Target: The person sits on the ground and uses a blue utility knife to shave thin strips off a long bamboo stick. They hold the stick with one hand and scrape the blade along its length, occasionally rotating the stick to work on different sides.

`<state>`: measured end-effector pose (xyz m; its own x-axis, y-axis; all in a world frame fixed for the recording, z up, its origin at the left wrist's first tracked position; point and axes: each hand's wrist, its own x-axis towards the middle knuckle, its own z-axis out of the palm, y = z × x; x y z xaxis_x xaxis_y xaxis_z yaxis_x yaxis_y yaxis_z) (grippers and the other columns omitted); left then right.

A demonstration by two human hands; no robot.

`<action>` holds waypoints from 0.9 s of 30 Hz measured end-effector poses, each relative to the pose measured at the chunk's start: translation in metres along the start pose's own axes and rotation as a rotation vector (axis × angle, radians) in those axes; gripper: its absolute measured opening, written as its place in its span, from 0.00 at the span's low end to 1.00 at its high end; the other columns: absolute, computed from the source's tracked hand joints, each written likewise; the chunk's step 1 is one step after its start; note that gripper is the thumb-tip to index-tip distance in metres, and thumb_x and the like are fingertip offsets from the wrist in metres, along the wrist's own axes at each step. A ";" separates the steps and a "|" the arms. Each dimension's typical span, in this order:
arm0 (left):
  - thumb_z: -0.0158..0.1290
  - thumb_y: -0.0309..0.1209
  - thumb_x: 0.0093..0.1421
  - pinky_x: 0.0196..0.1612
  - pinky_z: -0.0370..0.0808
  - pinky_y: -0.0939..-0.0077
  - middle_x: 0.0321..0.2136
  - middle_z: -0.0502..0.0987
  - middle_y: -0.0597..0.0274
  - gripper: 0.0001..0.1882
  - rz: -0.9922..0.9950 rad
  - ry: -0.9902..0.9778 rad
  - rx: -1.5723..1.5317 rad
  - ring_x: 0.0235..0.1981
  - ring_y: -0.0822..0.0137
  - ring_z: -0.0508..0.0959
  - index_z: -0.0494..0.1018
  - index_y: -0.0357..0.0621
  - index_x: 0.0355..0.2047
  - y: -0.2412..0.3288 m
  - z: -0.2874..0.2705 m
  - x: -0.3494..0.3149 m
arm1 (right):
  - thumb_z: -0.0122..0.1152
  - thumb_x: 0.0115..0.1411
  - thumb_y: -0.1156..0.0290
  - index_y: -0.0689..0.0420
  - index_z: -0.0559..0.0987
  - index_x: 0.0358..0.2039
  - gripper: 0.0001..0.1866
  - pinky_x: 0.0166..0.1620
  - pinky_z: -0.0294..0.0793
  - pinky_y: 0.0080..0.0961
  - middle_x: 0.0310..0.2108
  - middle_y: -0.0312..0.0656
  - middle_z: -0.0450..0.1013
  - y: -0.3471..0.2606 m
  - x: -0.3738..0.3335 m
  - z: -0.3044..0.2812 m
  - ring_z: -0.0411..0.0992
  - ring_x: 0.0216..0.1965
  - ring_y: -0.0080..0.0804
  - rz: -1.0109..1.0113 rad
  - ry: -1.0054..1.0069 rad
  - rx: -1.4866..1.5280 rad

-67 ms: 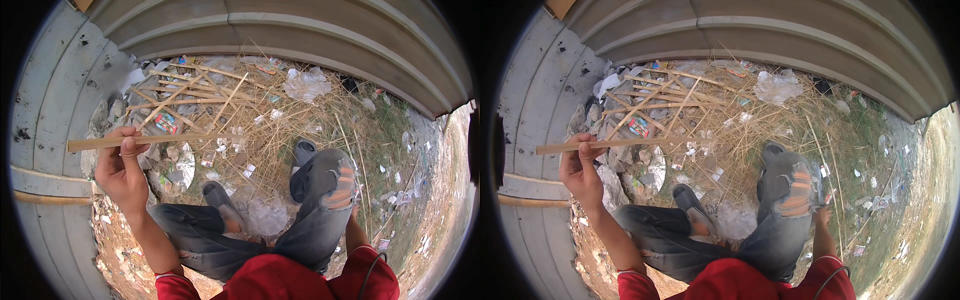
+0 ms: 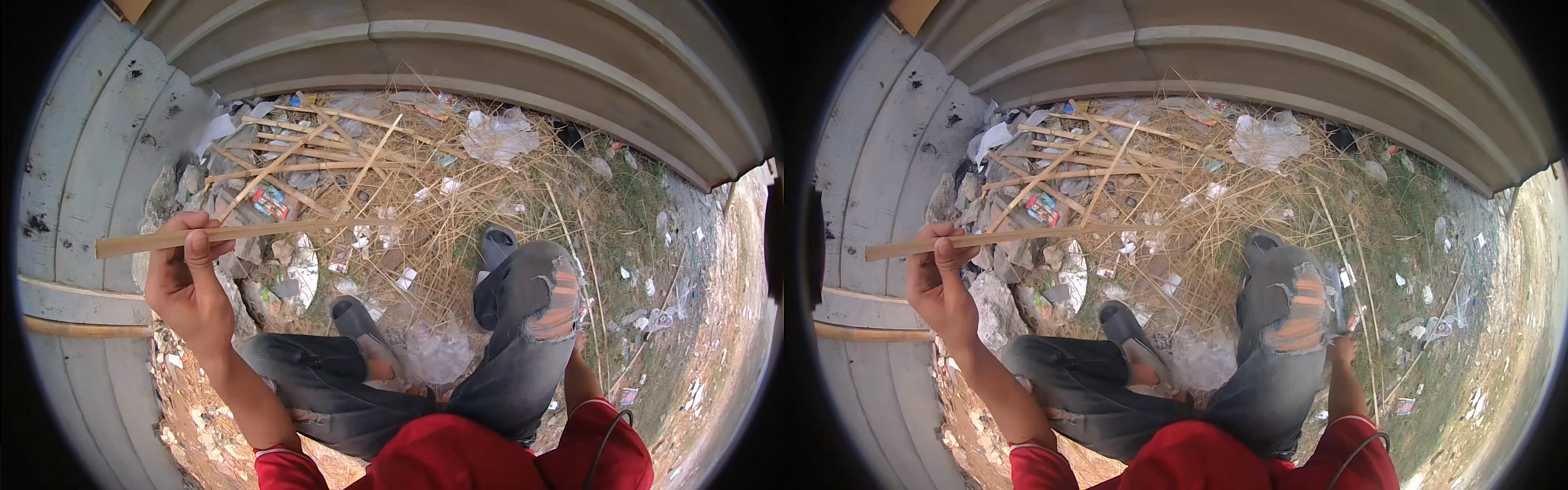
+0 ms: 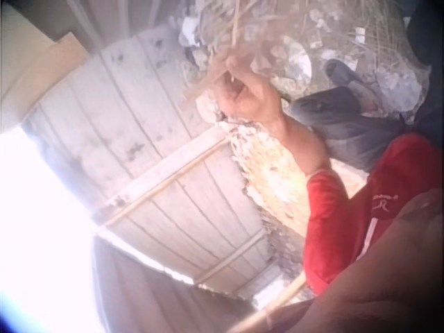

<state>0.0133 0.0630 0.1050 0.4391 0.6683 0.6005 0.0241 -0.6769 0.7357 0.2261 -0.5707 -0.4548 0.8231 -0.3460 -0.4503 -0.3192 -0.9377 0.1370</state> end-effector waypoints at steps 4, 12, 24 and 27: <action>0.53 0.29 0.69 0.37 0.83 0.79 0.35 0.80 0.59 0.10 -0.001 -0.046 0.036 0.33 0.72 0.81 0.76 0.31 0.42 0.013 0.005 0.002 | 0.62 0.60 0.54 0.50 0.58 0.66 0.38 0.57 0.70 0.50 0.57 0.53 0.64 -0.012 -0.009 -0.009 0.63 0.61 0.51 0.089 0.030 0.046; 0.55 0.26 0.67 0.32 0.81 0.78 0.31 0.80 0.60 0.07 -0.066 -0.118 0.073 0.29 0.73 0.80 0.77 0.33 0.39 -0.048 0.041 -0.012 | 0.56 0.63 0.47 0.48 0.62 0.66 0.35 0.56 0.70 0.51 0.55 0.53 0.68 0.011 -0.017 0.022 0.64 0.61 0.50 0.159 0.208 0.079; 0.58 0.33 0.66 0.26 0.75 0.77 0.21 0.79 0.59 0.11 0.070 -0.134 0.310 0.22 0.72 0.80 0.78 0.34 0.37 -0.060 0.051 0.016 | 0.60 0.53 0.54 0.72 0.79 0.21 0.26 0.29 0.74 0.40 0.17 0.54 0.75 -0.063 -0.144 -0.357 0.77 0.21 0.46 -0.369 0.088 0.206; 0.58 0.33 0.65 0.25 0.74 0.73 0.19 0.79 0.57 0.11 0.104 -0.107 0.333 0.20 0.68 0.80 0.78 0.36 0.36 -0.063 0.060 0.024 | 0.58 0.62 0.52 0.68 0.77 0.26 0.26 0.25 0.67 0.39 0.16 0.44 0.70 -0.098 -0.228 -0.460 0.67 0.17 0.37 -0.506 0.236 0.371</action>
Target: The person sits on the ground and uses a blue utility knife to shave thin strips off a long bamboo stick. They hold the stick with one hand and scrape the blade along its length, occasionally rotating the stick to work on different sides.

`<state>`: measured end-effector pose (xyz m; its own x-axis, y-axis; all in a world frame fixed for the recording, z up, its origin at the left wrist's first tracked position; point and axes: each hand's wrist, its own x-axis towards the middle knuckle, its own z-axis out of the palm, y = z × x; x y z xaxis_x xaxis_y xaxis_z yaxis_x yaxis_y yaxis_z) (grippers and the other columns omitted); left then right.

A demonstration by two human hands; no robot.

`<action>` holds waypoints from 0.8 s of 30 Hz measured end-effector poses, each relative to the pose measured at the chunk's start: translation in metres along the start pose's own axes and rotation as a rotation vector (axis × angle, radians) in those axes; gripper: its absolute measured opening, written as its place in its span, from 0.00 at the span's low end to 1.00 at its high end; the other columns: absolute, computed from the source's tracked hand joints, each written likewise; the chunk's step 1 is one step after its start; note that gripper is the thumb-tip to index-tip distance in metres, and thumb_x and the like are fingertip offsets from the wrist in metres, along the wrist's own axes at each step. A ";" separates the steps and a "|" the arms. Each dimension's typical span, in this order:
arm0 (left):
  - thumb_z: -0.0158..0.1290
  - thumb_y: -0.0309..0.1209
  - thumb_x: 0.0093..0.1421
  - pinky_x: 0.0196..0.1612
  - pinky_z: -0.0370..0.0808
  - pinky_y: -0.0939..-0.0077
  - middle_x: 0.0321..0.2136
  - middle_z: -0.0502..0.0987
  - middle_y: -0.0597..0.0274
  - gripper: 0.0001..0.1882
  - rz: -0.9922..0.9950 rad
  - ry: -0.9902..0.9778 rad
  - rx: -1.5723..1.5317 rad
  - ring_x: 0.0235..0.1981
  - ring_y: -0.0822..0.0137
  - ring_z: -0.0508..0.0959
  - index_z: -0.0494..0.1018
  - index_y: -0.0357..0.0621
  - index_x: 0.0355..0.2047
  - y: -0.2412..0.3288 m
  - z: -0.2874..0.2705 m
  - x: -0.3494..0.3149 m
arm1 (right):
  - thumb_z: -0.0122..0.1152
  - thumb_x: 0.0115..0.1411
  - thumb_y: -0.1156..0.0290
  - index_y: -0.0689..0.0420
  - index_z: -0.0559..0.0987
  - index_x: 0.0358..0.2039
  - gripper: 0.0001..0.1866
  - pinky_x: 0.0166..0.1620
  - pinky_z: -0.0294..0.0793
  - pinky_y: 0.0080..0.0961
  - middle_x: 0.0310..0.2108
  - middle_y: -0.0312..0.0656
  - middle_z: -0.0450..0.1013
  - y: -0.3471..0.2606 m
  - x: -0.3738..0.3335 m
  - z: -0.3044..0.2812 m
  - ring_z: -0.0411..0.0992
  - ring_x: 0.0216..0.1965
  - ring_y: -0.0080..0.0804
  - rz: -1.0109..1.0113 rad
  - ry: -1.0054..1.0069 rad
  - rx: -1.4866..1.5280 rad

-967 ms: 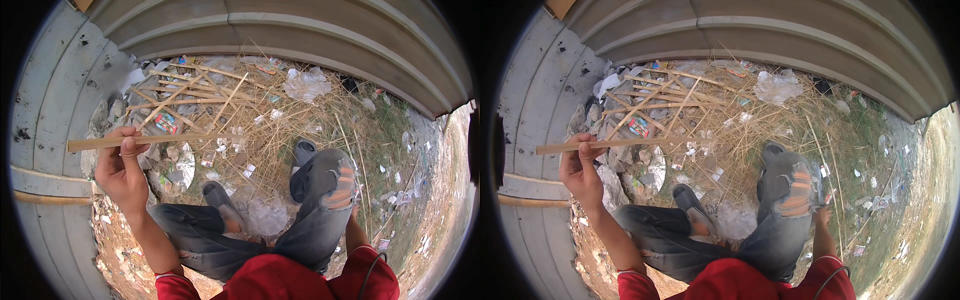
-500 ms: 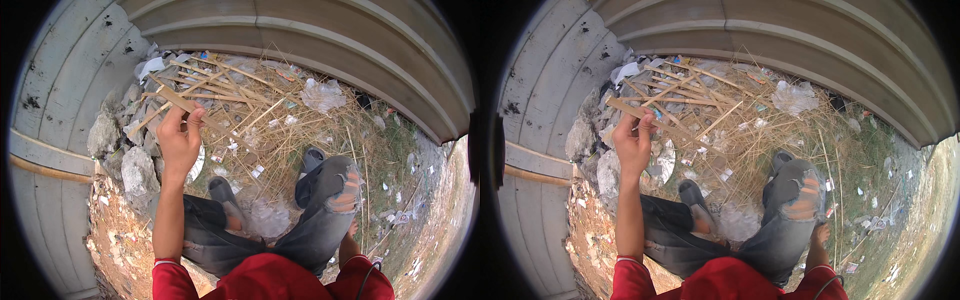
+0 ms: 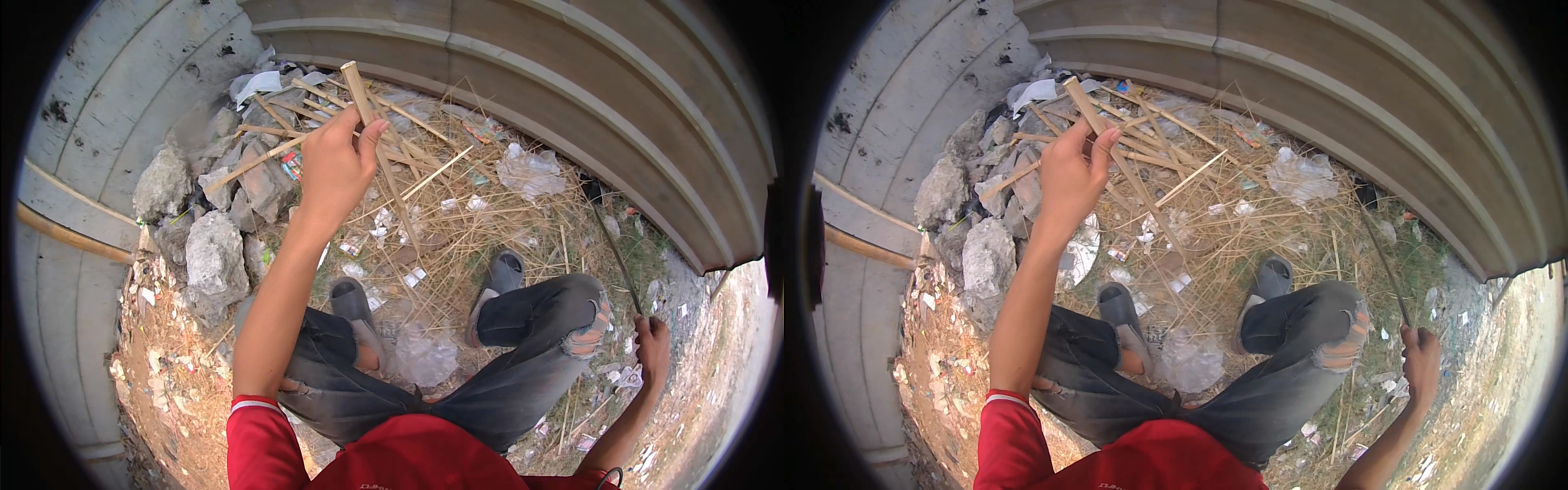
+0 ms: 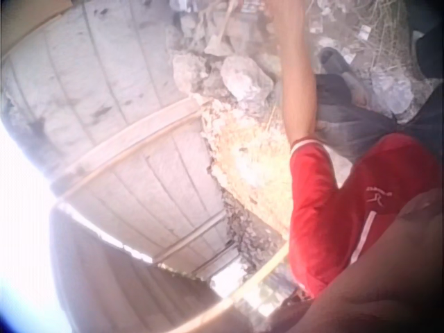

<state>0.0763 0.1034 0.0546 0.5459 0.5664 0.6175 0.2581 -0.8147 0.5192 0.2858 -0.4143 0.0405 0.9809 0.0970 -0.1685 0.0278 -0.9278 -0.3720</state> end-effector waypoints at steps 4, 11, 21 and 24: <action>0.58 0.33 0.65 0.26 0.74 0.68 0.20 0.79 0.53 0.11 0.007 0.047 0.045 0.20 0.61 0.80 0.78 0.36 0.35 -0.005 0.007 0.007 | 0.52 0.70 0.50 0.60 0.73 0.38 0.22 0.19 0.58 0.18 0.19 0.32 0.64 -0.096 -0.031 -0.031 0.59 0.15 0.17 -0.213 -0.017 0.404; 0.59 0.33 0.64 0.26 0.73 0.65 0.21 0.79 0.51 0.10 -0.029 0.081 0.032 0.21 0.56 0.80 0.77 0.37 0.34 -0.018 -0.004 0.003 | 0.44 0.75 0.54 0.60 0.70 0.42 0.19 0.18 0.60 0.16 0.19 0.30 0.63 -0.192 -0.116 0.109 0.62 0.16 0.15 -0.400 -0.613 0.939; 0.58 0.29 0.64 0.29 0.79 0.71 0.23 0.80 0.54 0.08 -0.079 -0.026 -0.178 0.24 0.62 0.82 0.77 0.34 0.36 -0.030 -0.013 -0.009 | 0.48 0.70 0.43 0.56 0.68 0.35 0.26 0.18 0.64 0.24 0.18 0.33 0.63 -0.105 -0.120 0.278 0.59 0.12 0.21 0.801 -1.326 1.098; 0.57 0.29 0.65 0.29 0.82 0.76 0.25 0.81 0.56 0.09 -0.045 -0.047 -0.141 0.24 0.68 0.84 0.77 0.32 0.38 -0.023 -0.009 -0.008 | 0.45 0.71 0.42 0.57 0.67 0.35 0.27 0.17 0.63 0.22 0.19 0.34 0.63 -0.129 -0.148 0.232 0.58 0.12 0.21 0.429 -1.007 0.983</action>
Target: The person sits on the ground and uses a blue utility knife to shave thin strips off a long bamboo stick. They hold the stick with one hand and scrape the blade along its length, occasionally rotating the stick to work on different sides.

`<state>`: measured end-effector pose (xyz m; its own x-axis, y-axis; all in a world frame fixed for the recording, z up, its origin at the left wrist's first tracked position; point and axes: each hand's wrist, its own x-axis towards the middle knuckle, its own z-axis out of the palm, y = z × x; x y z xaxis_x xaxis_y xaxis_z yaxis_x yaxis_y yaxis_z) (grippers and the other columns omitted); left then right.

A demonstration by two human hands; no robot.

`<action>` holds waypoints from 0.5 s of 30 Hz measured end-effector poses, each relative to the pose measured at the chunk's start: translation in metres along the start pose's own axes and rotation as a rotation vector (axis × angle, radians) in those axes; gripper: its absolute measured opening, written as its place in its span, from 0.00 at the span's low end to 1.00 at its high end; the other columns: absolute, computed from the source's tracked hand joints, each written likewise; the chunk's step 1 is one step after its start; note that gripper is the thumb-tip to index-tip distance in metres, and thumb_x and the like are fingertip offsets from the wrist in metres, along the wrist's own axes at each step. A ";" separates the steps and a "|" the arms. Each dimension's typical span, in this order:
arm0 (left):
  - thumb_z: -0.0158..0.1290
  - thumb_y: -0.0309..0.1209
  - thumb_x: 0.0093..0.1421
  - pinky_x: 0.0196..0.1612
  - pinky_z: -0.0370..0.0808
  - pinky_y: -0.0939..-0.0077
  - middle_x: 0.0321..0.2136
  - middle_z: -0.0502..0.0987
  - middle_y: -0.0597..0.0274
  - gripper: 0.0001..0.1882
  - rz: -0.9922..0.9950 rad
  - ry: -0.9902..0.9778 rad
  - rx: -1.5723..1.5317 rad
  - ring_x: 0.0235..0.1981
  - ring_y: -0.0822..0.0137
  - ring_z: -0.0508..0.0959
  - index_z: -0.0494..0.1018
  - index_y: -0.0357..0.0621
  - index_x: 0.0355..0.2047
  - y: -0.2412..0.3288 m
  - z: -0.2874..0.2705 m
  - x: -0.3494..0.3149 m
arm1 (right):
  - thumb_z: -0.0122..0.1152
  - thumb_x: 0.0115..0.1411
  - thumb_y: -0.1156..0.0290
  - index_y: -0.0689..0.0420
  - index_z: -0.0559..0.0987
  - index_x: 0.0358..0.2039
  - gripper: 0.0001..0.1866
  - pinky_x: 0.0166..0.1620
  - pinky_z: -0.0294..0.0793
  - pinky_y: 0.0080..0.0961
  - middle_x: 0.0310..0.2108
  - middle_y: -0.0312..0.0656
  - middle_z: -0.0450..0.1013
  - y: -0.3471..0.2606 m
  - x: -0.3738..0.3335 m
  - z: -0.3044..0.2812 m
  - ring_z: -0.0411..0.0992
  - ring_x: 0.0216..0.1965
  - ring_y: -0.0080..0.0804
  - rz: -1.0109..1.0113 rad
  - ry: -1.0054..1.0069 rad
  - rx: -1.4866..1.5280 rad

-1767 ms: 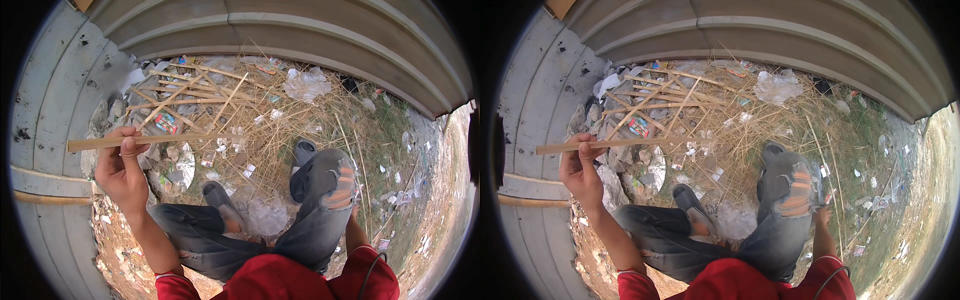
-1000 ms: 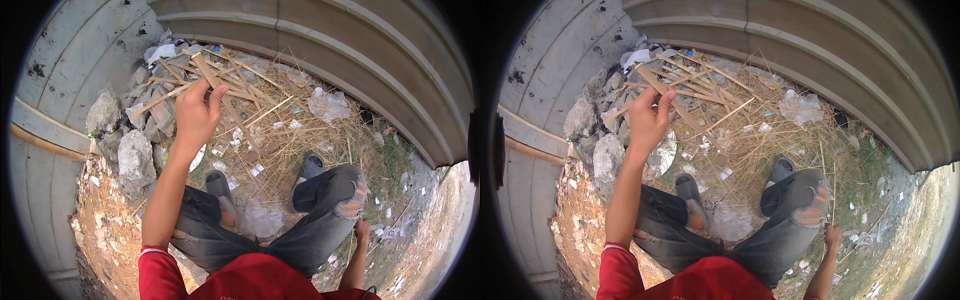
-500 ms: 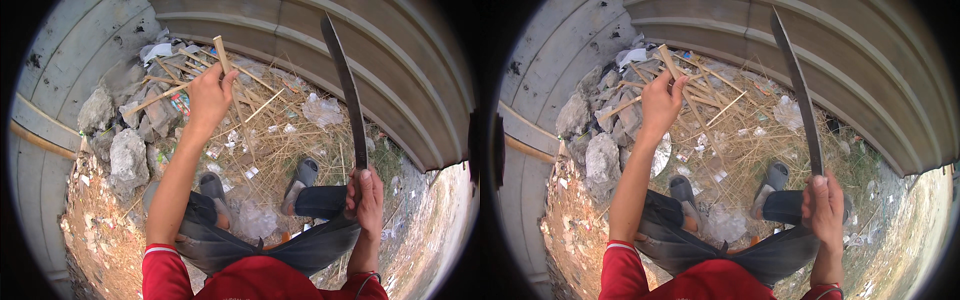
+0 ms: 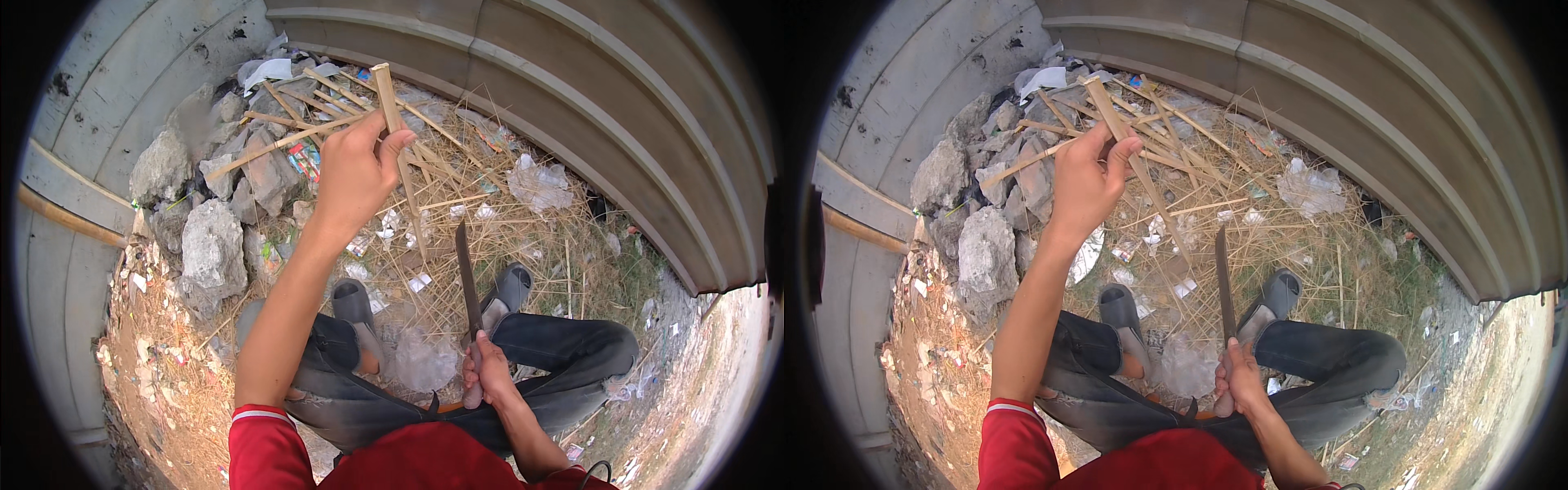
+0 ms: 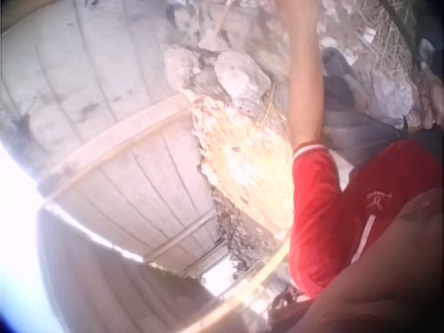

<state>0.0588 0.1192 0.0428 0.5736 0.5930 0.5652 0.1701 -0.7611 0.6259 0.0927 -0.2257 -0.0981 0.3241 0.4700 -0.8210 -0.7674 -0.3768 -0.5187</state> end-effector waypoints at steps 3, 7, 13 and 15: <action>0.57 0.28 0.65 0.27 0.79 0.76 0.22 0.80 0.56 0.09 0.025 0.016 0.002 0.24 0.69 0.84 0.77 0.32 0.38 0.007 0.003 0.004 | 0.44 0.71 0.41 0.58 0.68 0.37 0.28 0.18 0.64 0.22 0.19 0.35 0.63 -0.039 -0.032 0.023 0.58 0.12 0.21 -0.390 -0.085 -0.028; 0.57 0.28 0.64 0.26 0.77 0.75 0.19 0.79 0.57 0.08 0.016 0.017 0.040 0.22 0.69 0.82 0.78 0.34 0.37 0.009 0.006 0.006 | 0.39 0.74 0.46 0.61 0.65 0.42 0.26 0.19 0.63 0.19 0.20 0.36 0.62 -0.067 -0.060 0.068 0.60 0.15 0.19 -0.891 -0.209 0.126; 0.57 0.30 0.65 0.26 0.76 0.75 0.19 0.79 0.57 0.09 0.063 0.026 0.041 0.21 0.66 0.82 0.78 0.35 0.38 0.013 0.018 0.009 | 0.44 0.73 0.48 0.57 0.67 0.39 0.22 0.19 0.62 0.18 0.21 0.35 0.64 0.015 0.020 0.039 0.60 0.15 0.21 -0.536 -0.048 -0.428; 0.56 0.30 0.66 0.25 0.76 0.75 0.20 0.80 0.56 0.09 0.062 0.027 0.043 0.22 0.66 0.83 0.78 0.35 0.37 0.005 0.018 0.013 | 0.45 0.73 0.48 0.57 0.67 0.39 0.21 0.18 0.62 0.18 0.21 0.35 0.65 0.007 0.026 0.039 0.60 0.14 0.20 -0.348 -0.138 -0.348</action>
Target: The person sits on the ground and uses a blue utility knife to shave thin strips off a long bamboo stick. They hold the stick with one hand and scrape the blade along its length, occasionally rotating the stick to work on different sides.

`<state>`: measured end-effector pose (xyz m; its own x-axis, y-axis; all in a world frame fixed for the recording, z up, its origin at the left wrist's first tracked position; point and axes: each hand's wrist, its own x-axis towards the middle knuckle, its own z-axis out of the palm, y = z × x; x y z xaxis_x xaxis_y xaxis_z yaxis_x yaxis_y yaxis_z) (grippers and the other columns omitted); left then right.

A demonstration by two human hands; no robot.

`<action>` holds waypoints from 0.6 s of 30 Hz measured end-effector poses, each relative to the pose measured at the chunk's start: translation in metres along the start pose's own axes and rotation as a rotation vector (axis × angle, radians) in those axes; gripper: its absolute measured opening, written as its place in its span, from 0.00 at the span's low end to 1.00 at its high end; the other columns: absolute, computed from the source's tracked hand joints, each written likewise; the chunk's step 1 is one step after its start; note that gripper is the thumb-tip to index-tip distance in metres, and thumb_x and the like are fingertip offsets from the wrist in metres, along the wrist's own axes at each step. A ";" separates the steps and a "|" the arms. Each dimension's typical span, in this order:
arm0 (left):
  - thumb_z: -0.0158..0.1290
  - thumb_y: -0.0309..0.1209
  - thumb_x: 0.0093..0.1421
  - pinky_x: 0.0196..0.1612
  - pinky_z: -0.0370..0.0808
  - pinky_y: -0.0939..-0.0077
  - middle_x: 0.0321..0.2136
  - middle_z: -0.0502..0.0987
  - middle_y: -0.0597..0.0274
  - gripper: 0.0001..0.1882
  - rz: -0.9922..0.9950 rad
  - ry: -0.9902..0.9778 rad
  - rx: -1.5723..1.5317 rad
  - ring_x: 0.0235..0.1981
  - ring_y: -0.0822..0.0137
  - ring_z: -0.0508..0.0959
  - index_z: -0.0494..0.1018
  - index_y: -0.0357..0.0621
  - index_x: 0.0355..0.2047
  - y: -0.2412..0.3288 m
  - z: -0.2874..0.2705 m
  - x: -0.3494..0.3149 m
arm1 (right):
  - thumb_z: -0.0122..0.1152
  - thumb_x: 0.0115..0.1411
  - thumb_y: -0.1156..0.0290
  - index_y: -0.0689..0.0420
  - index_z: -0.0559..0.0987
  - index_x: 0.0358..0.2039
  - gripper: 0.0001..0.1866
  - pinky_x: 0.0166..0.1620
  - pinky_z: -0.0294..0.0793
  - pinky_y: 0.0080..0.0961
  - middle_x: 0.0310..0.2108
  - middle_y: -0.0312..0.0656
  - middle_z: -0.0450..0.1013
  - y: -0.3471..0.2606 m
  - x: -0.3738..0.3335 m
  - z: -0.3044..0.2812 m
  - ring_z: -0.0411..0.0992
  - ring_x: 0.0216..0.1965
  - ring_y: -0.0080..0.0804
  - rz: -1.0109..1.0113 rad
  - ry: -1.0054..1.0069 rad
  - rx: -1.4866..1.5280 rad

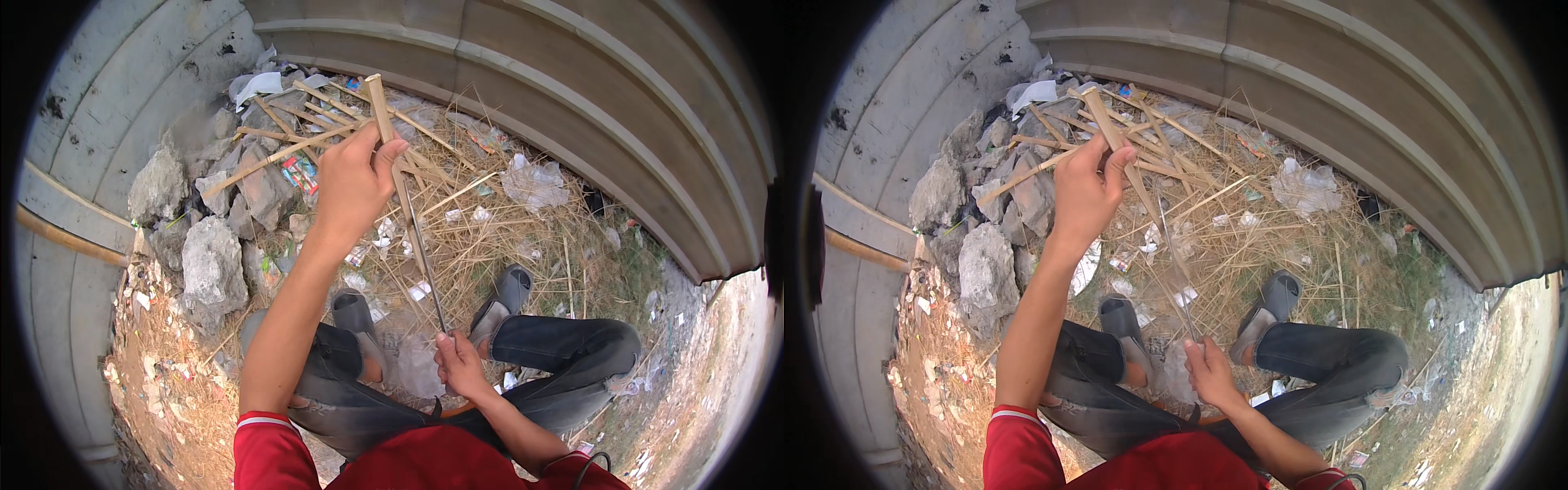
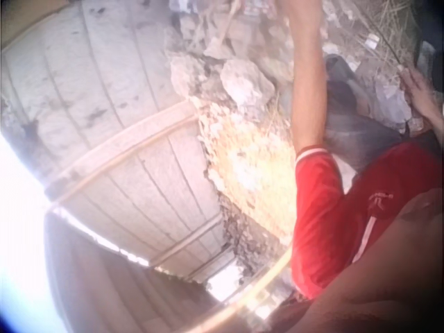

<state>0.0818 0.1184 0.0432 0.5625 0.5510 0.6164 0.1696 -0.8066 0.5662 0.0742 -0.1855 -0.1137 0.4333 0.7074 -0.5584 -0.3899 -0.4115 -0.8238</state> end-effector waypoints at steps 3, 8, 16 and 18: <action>0.55 0.30 0.67 0.25 0.79 0.75 0.23 0.82 0.55 0.09 -0.045 -0.028 0.070 0.25 0.66 0.85 0.77 0.34 0.36 -0.011 -0.013 -0.004 | 0.44 0.73 0.47 0.56 0.68 0.38 0.22 0.16 0.62 0.18 0.19 0.33 0.64 -0.068 -0.014 -0.003 0.60 0.12 0.19 0.274 -0.214 0.390; 0.54 0.29 0.67 0.30 0.83 0.75 0.27 0.83 0.54 0.09 -0.214 -0.146 -0.034 0.27 0.68 0.85 0.77 0.32 0.38 -0.035 -0.003 -0.007 | 0.42 0.71 0.42 0.56 0.67 0.37 0.26 0.13 0.60 0.22 0.16 0.29 0.59 -0.100 0.001 -0.041 0.54 0.08 0.17 0.486 -0.584 1.219; 0.58 0.28 0.63 0.23 0.71 0.69 0.17 0.77 0.52 0.07 -0.035 0.155 -0.131 0.18 0.57 0.78 0.78 0.36 0.33 0.011 -0.042 -0.003 | 0.40 0.72 0.46 0.62 0.66 0.41 0.26 0.17 0.64 0.23 0.17 0.41 0.63 -0.144 -0.058 -0.016 0.59 0.12 0.22 -0.462 -0.112 0.466; 0.58 0.27 0.63 0.22 0.70 0.70 0.16 0.76 0.54 0.06 -0.056 0.170 -0.167 0.17 0.60 0.77 0.78 0.36 0.33 0.022 -0.052 -0.003 | 0.40 0.72 0.47 0.62 0.66 0.41 0.26 0.18 0.64 0.23 0.17 0.40 0.63 -0.141 -0.060 -0.016 0.60 0.12 0.22 -0.513 -0.149 0.421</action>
<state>0.0418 0.1107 0.0823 0.4090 0.6335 0.6568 0.0522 -0.7349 0.6762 0.1163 -0.1791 0.0346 0.5432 0.8373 -0.0625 -0.4605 0.2348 -0.8560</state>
